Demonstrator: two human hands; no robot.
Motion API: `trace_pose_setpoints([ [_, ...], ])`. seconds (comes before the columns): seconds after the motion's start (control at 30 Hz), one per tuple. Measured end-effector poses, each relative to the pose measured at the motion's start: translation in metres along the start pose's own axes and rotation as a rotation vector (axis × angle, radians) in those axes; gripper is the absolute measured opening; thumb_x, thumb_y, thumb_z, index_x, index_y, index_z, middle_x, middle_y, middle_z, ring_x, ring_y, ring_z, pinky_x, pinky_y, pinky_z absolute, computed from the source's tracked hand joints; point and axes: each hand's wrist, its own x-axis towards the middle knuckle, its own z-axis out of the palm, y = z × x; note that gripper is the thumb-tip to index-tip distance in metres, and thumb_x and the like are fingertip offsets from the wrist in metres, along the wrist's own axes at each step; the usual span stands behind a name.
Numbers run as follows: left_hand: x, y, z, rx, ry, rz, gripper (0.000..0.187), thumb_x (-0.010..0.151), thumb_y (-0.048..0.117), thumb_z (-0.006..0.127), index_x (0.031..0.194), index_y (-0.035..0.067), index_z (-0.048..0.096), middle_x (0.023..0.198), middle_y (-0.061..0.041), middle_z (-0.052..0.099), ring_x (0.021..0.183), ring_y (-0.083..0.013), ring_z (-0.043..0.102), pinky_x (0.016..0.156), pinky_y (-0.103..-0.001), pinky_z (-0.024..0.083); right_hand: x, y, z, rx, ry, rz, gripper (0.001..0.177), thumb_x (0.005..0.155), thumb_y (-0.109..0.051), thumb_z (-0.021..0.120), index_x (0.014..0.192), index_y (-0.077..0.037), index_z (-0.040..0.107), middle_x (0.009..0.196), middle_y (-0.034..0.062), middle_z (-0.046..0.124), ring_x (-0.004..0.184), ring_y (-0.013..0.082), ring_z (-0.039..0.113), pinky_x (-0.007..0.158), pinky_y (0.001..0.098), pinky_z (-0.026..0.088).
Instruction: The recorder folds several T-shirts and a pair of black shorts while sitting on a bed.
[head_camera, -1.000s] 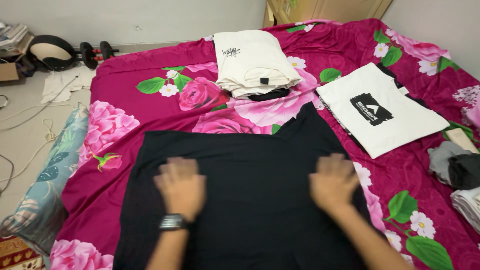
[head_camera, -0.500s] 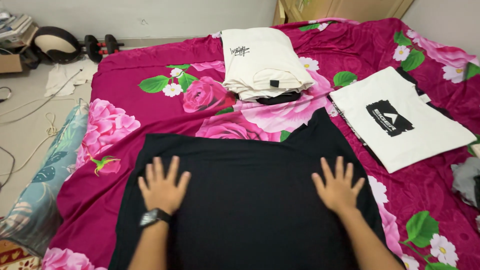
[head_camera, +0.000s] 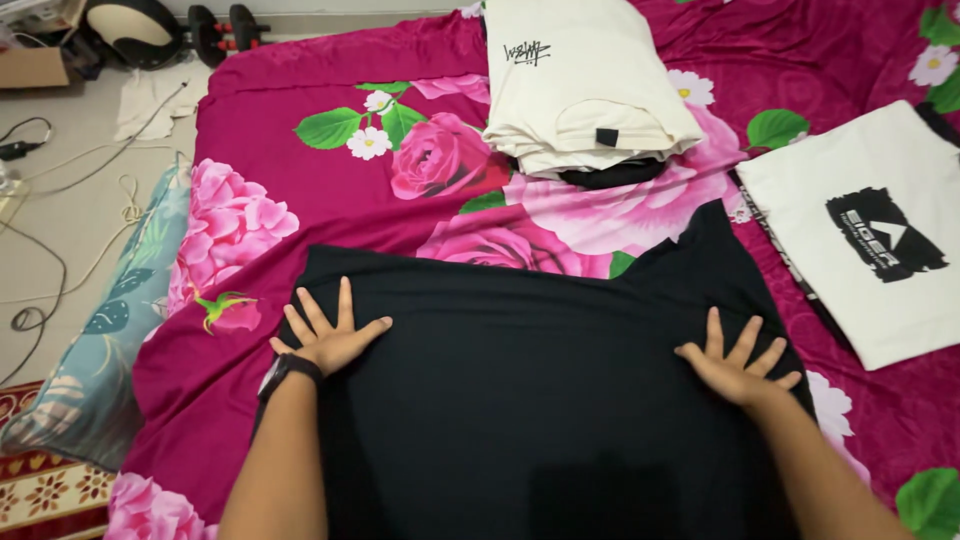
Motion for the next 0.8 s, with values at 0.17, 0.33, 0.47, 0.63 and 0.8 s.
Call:
trace_pose_setpoints([
  [0.17,-0.002,0.003,-0.003,0.069,-0.158,-0.035,0.116,0.071,0.095,0.042,0.159,0.049,-0.018,0.166,-0.018,-0.033,0.154,-0.0455,-0.025,0.115,-0.076,-0.004,-0.014,-0.011,-0.027,-0.015,-0.204,0.053,0.098,0.079,-0.087,0.036,0.161,-0.053,-0.006,0.171,0.0129,-0.023,0.153,0.0518,-0.020,0.114,0.0785,-0.004],
  [0.33,0.001,0.003,-0.005,0.048,-0.122,-0.027,0.117,0.070,0.096,0.041,0.159,0.048,-0.019,0.166,-0.018,-0.033,0.154,-0.0448,-0.025,0.115,-0.077,-0.004,-0.010,-0.015,-0.032,0.090,-0.278,0.078,0.100,0.078,-0.087,0.040,0.161,-0.054,-0.006,0.171,0.0126,-0.024,0.155,0.0498,-0.022,0.116,0.0786,-0.005],
  [0.47,0.001,0.004,0.002,0.035,-0.106,-0.031,0.117,0.069,0.097,0.037,0.159,0.048,-0.019,0.166,-0.017,-0.033,0.155,-0.0445,-0.025,0.115,-0.078,-0.004,-0.013,-0.016,-0.033,0.056,-0.257,0.078,0.098,0.079,-0.087,0.037,0.161,-0.054,-0.004,0.172,0.0120,-0.022,0.156,0.0491,-0.020,0.117,0.0779,-0.004],
  [0.63,-0.008,0.005,0.001,0.015,-0.075,-0.036,0.118,0.069,0.099,0.038,0.159,0.047,-0.017,0.166,-0.017,-0.033,0.154,-0.0427,-0.027,0.115,-0.076,-0.008,-0.011,-0.012,-0.020,0.056,-0.193,0.055,0.103,0.077,-0.088,0.039,0.159,-0.054,-0.013,0.169,0.0108,-0.029,0.154,0.0473,-0.024,0.115,0.0768,-0.006],
  [0.8,-0.002,0.003,0.010,0.012,0.023,-0.013,0.118,0.068,0.098,0.038,0.160,0.048,-0.014,0.168,-0.016,-0.030,0.154,-0.0430,-0.023,0.114,-0.076,-0.008,-0.013,-0.015,-0.021,0.054,-0.154,0.042,0.102,0.078,-0.088,0.038,0.159,-0.053,-0.014,0.168,0.0105,-0.032,0.153,0.0480,-0.025,0.115,0.0765,-0.008],
])
